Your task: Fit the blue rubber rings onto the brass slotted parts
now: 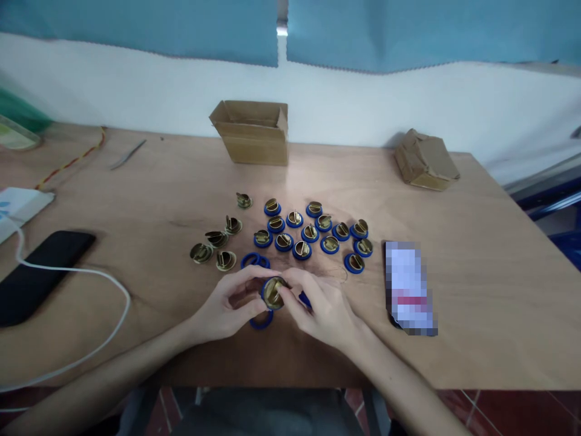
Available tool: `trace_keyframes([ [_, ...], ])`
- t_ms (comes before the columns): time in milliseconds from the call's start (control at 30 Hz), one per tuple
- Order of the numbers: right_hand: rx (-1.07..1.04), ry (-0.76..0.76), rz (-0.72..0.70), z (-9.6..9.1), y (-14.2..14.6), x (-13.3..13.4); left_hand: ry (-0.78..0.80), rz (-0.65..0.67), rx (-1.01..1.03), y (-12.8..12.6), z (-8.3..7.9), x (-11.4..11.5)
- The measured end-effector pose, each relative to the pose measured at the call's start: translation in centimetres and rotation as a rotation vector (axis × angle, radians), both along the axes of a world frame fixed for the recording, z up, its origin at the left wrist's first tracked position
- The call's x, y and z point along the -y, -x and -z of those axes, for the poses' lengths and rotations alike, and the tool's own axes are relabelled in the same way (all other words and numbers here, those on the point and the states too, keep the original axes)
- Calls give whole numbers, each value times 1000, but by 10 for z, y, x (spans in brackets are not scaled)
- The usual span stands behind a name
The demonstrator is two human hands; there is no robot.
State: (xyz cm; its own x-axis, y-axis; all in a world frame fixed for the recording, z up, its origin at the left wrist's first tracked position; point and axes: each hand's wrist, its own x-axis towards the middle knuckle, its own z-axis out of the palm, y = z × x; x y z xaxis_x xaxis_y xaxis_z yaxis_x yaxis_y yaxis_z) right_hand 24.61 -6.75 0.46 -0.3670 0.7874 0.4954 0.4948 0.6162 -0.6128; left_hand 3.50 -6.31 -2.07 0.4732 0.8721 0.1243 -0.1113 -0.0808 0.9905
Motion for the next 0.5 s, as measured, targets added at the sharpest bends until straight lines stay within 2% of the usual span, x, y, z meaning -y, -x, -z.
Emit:
trace_keyframes([
  [133,-67,127,-20,-2,2,1,-79,48,-110,1,-3,0],
  [333,-238,511,-53,-6,6,-2,-162,116,-202,4,-9,-2],
  [500,-323,724,-101,-10,5,-5,-87,207,-187,6,-13,-1],
])
